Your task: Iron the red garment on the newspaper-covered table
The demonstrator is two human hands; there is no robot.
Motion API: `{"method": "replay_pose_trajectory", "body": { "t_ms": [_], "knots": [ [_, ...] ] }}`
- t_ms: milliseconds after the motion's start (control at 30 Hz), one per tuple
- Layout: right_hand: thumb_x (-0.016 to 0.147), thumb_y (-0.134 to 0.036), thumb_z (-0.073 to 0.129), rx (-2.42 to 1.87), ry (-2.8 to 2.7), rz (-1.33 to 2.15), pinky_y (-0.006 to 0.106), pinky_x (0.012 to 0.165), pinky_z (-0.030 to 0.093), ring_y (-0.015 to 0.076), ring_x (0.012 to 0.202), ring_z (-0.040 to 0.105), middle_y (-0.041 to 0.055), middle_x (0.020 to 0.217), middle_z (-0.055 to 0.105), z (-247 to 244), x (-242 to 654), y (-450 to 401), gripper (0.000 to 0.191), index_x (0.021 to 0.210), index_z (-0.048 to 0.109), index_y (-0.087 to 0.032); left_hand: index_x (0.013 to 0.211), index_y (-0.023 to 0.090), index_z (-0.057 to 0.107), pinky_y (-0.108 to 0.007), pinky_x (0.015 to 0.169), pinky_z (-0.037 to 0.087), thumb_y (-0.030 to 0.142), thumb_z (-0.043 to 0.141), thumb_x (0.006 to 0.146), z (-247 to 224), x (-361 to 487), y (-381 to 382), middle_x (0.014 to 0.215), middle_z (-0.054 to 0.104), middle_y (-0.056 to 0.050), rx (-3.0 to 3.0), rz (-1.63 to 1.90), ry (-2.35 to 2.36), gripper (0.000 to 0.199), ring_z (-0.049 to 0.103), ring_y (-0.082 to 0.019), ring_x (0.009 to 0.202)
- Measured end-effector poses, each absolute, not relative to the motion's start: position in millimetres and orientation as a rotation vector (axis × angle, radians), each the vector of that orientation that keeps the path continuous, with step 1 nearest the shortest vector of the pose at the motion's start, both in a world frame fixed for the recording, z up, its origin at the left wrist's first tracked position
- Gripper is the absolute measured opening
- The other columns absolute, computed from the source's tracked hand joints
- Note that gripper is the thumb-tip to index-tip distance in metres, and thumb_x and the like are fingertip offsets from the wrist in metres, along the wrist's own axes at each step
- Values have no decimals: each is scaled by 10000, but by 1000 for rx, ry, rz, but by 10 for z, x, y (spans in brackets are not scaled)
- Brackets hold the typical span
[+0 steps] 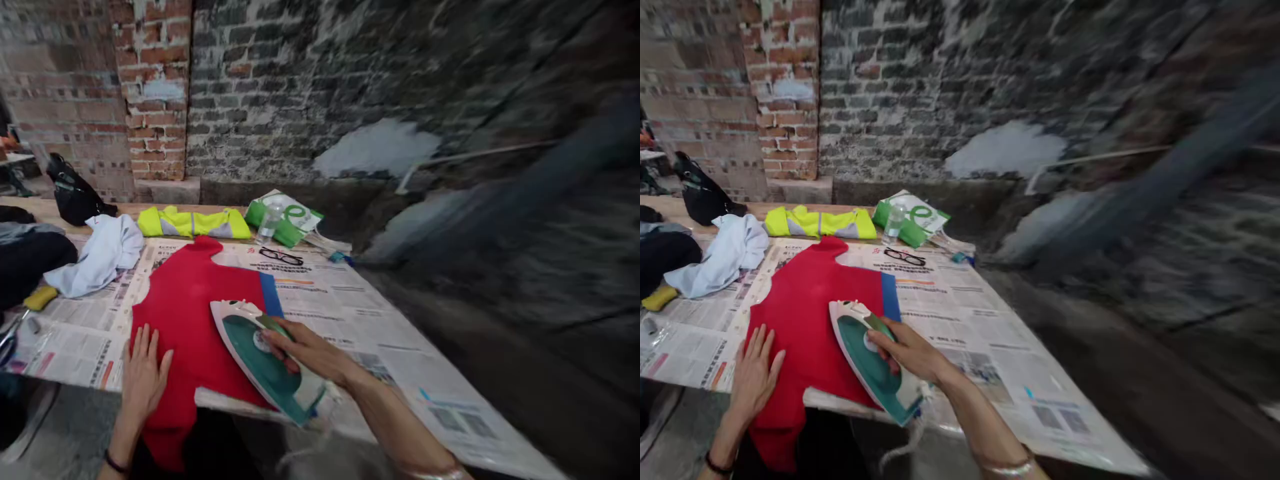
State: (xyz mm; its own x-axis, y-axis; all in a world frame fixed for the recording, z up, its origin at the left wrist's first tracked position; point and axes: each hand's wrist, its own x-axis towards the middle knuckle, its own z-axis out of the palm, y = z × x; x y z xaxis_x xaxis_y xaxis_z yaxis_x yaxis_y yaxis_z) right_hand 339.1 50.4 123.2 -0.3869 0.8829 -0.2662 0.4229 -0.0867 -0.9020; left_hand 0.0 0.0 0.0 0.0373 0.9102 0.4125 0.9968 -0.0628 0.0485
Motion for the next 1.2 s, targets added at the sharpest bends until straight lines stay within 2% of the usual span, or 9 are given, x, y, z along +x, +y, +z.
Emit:
{"method": "replay_pose_trajectory", "body": {
  "t_ms": [133, 300, 433, 567, 733, 933, 1033, 1200],
  "knots": [
    [865, -667, 665, -1433, -1777, 1404, 253, 524, 450, 113, 498, 526, -55, 605, 547, 1163, 3360, 945, 481, 753, 521, -222, 1460, 95, 608, -610, 1189, 445, 464, 386, 1068, 1, -25, 1, 1589, 510, -202, -2079, -498, -1976, 583, 513, -359, 1477],
    [955, -442, 686, -1582, -1537, 1254, 236, 500, 444, 110, 461, 513, -41, 550, 558, 1235, 3005, 1740, 353, 737, 527, -214, 1449, 109, 623, -589, 1197, 445, 460, 405, 1063, 9, -28, 7, 1581, 526, -193, -2064, -494, -2001, 565, 508, -346, 1483],
    [1005, -353, 647, -1624, -1456, 1187, 223, 487, 428, 117, 461, 521, -32, 511, 542, 1322, 2725, 2095, 336, 727, 519, -214, 1454, 125, 619, -577, 1204, 441, 443, 415, 1061, 0, -36, 14, 1585, 529, -175, -2054, -485, -2020, 544, 502, -328, 1490],
    [993, -394, 663, -1601, -1513, 1214, 228, 485, 418, 122, 459, 535, -33, 524, 549, 1251, 2763, 1938, 357, 721, 511, -218, 1450, 124, 623, -577, 1210, 433, 444, 419, 1059, -8, -41, 18, 1584, 531, -175, -2049, -500, -2026, 545, 502, -333, 1490],
    [975, -544, 613, -1459, -1757, 1345, 247, 508, 458, 117, 479, 549, -34, 633, 596, 1117, 3097, 1099, 389, 785, 510, -220, 1452, 136, 624, -570, 1226, 411, 450, 417, 1056, -14, -32, 5, 1591, 527, -179, -2059, -554, -2027, 546, 492, -327, 1498],
    [902, -726, 604, -1390, -1865, 1472, 258, 522, 471, 124, 512, 568, -38, 681, 595, 1220, 3326, 306, 508, 851, 525, -226, 1471, 134, 606, -575, 1225, 408, 458, 409, 1055, -24, -27, -4, 1601, 515, -184, -2075, -587, -2021, 563, 486, -332, 1502],
    [888, -695, 635, -1404, -1821, 1438, 253, 513, 465, 124, 500, 568, -35, 658, 599, 1205, 3283, 455, 486, 818, 539, -223, 1463, 132, 612, -575, 1219, 414, 456, 394, 1060, -13, -12, -3, 1603, 511, -177, -2066, -558, -2024, 562, 486, -330, 1502],
    [926, -497, 667, -1619, -1523, 1233, 240, 490, 454, 130, 462, 564, -21, 567, 590, 1107, 3080, 1162, 362, 729, 542, -220, 1464, 130, 612, -582, 1222, 411, 440, 396, 1061, 48, 9, -8, 1598, 515, -181, -2072, -507, -2051, 552, 485, -327, 1503]
  ]
}}
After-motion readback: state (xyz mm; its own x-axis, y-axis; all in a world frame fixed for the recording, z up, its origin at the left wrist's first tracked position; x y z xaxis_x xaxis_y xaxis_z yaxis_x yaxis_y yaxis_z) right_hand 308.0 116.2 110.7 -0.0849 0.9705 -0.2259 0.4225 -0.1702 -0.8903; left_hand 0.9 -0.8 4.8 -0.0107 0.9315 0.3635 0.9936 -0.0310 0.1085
